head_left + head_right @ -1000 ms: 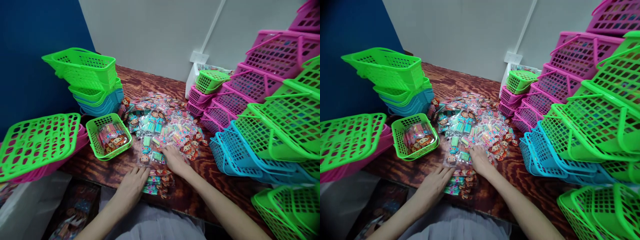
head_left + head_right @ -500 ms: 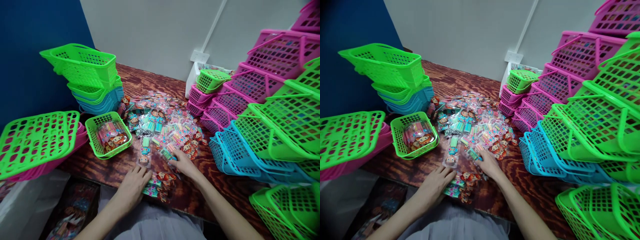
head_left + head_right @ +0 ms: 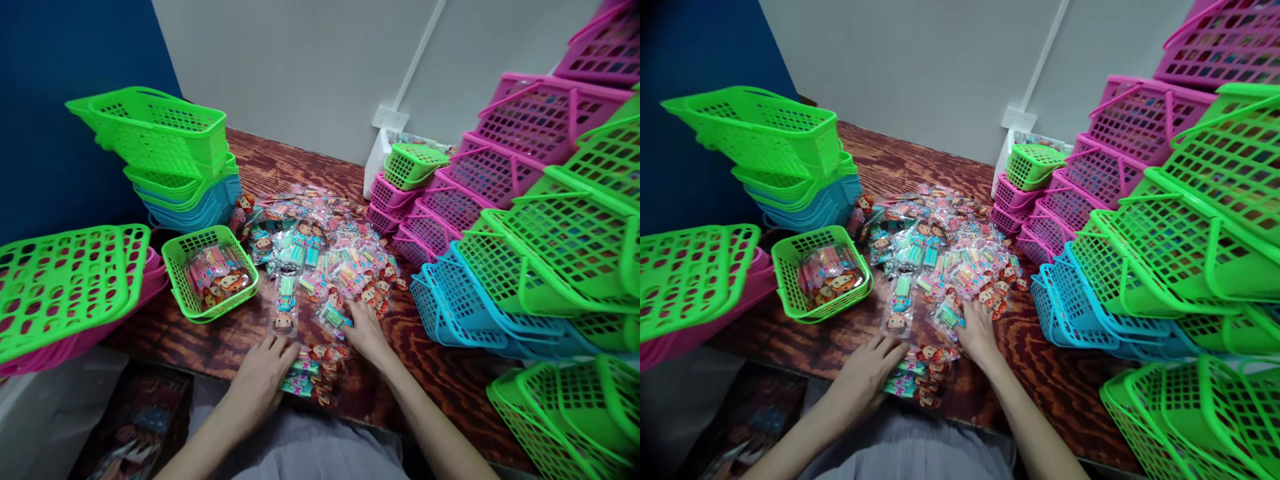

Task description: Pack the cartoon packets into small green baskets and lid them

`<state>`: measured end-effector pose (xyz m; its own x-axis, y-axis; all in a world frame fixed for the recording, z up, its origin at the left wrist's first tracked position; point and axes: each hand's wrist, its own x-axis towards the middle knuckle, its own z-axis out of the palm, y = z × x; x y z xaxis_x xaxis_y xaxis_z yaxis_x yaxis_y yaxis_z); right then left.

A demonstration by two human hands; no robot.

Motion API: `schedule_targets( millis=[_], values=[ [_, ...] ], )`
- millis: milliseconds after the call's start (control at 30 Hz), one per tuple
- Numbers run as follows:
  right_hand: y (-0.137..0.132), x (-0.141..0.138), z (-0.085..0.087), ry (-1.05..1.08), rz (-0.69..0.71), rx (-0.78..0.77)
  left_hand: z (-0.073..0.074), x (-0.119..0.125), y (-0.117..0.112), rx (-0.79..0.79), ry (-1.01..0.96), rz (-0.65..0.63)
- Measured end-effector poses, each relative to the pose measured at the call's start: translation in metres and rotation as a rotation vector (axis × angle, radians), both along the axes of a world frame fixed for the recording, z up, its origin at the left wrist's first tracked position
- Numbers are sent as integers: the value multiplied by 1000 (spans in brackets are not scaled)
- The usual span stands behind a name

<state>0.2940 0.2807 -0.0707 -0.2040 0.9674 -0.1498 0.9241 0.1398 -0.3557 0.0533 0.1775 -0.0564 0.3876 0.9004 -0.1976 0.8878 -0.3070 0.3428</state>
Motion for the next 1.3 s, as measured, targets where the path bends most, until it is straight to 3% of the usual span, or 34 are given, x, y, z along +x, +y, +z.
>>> schedule_targets(
  millis=[233,467,567,933,1133,1300],
  values=[
    [6,-2,-1,-9,36,-63,1,0,-1,16,-17,11],
    [62,3,13,-100,-65,129,5,0,-3,4,-8,19],
    [72,1,17,-163,-37,177,6,1,-3,-2,-23,26],
    [16,-14,24,-260,338,347,4,0,-4,30,-51,30],
    [22,-12,19,-77,286,224,5,2,-3,17,-29,31],
    [19,-7,25,-22,293,141,6,2,-1,34,-20,19]
  ],
)
